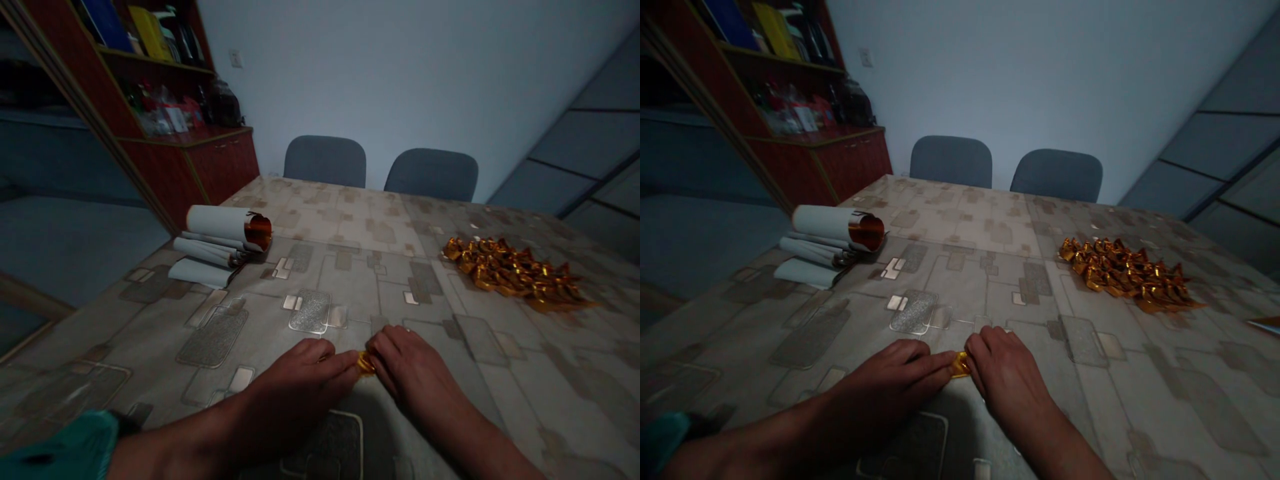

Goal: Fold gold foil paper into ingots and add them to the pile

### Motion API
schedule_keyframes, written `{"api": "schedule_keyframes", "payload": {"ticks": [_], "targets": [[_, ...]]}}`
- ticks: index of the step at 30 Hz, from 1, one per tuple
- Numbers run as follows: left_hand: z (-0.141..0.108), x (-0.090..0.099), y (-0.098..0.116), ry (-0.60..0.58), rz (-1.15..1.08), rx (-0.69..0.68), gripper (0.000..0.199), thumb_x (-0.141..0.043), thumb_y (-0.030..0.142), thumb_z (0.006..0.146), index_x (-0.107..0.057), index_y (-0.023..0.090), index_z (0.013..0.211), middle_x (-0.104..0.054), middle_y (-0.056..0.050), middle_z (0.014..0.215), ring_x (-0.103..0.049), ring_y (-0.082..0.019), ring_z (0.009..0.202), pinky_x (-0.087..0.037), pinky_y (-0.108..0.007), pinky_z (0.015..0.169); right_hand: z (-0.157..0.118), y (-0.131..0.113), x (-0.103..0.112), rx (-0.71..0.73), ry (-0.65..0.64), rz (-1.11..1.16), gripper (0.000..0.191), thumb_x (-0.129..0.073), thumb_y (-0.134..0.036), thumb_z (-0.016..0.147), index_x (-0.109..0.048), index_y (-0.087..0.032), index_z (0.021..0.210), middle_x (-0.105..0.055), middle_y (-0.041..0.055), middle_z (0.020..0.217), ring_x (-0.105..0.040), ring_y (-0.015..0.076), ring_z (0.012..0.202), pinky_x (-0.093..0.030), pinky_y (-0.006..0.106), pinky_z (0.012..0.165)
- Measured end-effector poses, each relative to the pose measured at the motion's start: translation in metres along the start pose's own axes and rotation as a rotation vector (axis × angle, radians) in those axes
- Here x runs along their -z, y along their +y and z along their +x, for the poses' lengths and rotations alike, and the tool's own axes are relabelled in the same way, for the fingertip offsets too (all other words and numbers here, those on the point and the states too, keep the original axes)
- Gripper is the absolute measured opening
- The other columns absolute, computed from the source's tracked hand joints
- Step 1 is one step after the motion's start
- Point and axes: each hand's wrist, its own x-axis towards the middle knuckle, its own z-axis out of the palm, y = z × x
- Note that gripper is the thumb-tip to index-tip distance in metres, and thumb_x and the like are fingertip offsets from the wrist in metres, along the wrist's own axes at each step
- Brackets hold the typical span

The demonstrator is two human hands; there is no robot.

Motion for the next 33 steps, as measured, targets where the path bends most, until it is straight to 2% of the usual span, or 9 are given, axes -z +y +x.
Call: {"api": "schedule_keyframes", "payload": {"ticks": [4, 8, 13, 16, 19, 24, 33], "targets": [[0.002, 0.0, 0.002, -0.094, -0.051, 0.008, 0.057, -0.055, 0.008, 0.091, -0.039, 0.015, 0.144, -0.062, -0.007, 0.129, -0.055, -0.022, 0.094, -0.047, -0.035, 0.085, 0.0, -0.002, -0.003, 0.02, 0.028, -0.039, 0.009, -0.063, -0.014, 0.09, -0.059, -0.019, 0.084, -0.061, 0.0045, 0.079, -0.059, 0.0243, 0.073, -0.042, 0.035, 0.065], [0.006, 0.002, 0.006, -0.111, -0.052, 0.051, 0.055, -0.056, 0.006, 0.087, -0.042, 0.015, 0.14, -0.063, -0.006, 0.127, -0.054, -0.023, 0.096, -0.045, -0.037, 0.087, -0.001, -0.002, -0.002, 0.009, 0.029, -0.016, 0.008, -0.063, -0.013, 0.09, -0.058, -0.018, 0.086, -0.061, 0.0051, 0.081, -0.058, 0.0248, 0.075, -0.043, 0.037, 0.068], [0.013, 0.005, 0.008, -0.172, -0.034, 0.046, 0.049, -0.058, 0.012, 0.086, -0.049, 0.016, 0.134, -0.064, -0.007, 0.12, -0.054, -0.025, 0.095, -0.046, -0.04, 0.083, -0.004, -0.005, -0.003, 0.002, 0.066, -0.006, 0.009, -0.061, -0.01, 0.088, -0.057, -0.018, 0.089, -0.061, 0.0056, 0.084, -0.058, 0.0252, 0.078, -0.043, 0.038, 0.07], [0.013, 0.002, 0.006, -0.155, -0.002, 0.026, 0.049, -0.054, 0.01, 0.086, -0.049, 0.013, 0.134, -0.065, -0.009, 0.123, -0.054, -0.025, 0.094, -0.046, -0.04, 0.08, -0.006, -0.006, -0.005, -0.026, 0.089, -0.006, 0.009, -0.061, -0.011, 0.089, -0.057, -0.018, 0.093, -0.062, 0.0064, 0.086, -0.059, 0.0272, 0.081, -0.043, 0.039, 0.072], [0.008, -0.001, 0.002, -0.129, 0.006, 0.003, 0.052, -0.051, 0.006, 0.086, -0.047, 0.012, 0.138, -0.062, -0.011, 0.134, -0.055, -0.025, 0.095, -0.048, -0.04, 0.081, -0.008, -0.004, -0.006, -0.04, 0.097, 0.039, 0.015, -0.065, -0.013, 0.089, -0.057, -0.019, 0.099, -0.064, 0.0064, 0.09, -0.06, 0.0283, 0.085, -0.043, 0.04, 0.073], [-0.004, 0.006, -0.002, -0.111, -0.036, -0.032, 0.057, -0.046, 0.002, 0.089, -0.045, 0.018, 0.143, -0.053, -0.005, 0.149, -0.055, -0.024, 0.103, -0.049, -0.038, 0.088, -0.01, -0.002, -0.007, -0.049, 0.124, 0.124, 0.027, -0.068, -0.012, 0.088, -0.054, -0.02, 0.11, -0.064, 0.0061, 0.096, -0.06, 0.0273, 0.087, -0.043, 0.04, 0.075], [-0.008, 0.007, 0.0, -0.091, -0.064, 0.026, 0.058, -0.047, 0.003, 0.089, -0.044, 0.022, 0.143, -0.052, -0.002, 0.15, -0.055, -0.023, 0.109, -0.05, -0.038, 0.093, -0.011, 0.0, -0.009, -0.016, 0.098, 0.083, 0.023, -0.072, -0.018, 0.089, -0.063, -0.027, 0.109, -0.063, 0.0038, 0.091, -0.061, 0.0269, 0.084, -0.042, 0.037, 0.069]]}}
